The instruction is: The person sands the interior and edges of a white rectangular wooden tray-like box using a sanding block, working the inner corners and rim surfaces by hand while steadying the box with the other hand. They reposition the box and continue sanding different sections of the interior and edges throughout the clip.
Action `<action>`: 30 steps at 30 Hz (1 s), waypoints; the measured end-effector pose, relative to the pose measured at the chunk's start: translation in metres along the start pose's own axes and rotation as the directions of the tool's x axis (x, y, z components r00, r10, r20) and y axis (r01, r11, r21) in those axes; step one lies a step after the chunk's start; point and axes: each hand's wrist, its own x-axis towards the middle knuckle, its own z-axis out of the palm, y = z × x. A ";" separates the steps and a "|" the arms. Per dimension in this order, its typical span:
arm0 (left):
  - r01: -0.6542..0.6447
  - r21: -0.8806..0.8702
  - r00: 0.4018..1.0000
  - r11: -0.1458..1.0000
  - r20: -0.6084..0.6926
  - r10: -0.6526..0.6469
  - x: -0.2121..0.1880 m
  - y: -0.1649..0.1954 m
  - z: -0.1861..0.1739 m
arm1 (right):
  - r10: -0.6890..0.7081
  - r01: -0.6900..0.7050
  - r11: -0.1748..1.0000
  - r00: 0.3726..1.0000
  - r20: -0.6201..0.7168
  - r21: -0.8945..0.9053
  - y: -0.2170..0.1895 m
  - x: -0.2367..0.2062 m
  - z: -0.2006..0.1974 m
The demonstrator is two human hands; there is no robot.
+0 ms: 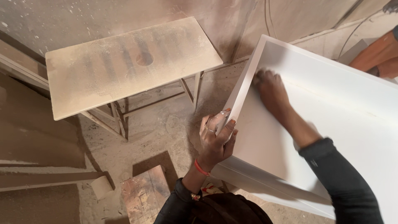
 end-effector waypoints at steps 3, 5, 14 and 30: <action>-0.007 0.024 1.000 1.000 0.007 0.007 -0.001 -0.002 -0.003 | 0.006 0.003 0.997 0.995 -0.102 0.083 0.007 0.018 0.002; -0.015 0.016 1.000 1.000 0.009 0.015 -0.001 -0.003 -0.002 | -0.014 0.030 0.989 0.993 -0.116 0.143 0.006 0.014 0.001; -0.002 0.000 1.000 1.000 0.014 0.002 -0.003 -0.004 0.001 | 0.044 -0.037 0.981 0.998 -0.035 0.190 -0.001 -0.006 -0.007; -0.011 0.028 1.000 1.000 0.026 0.010 -0.013 -0.016 -0.004 | 0.141 -0.128 0.981 0.986 -0.087 0.146 -0.004 0.015 0.009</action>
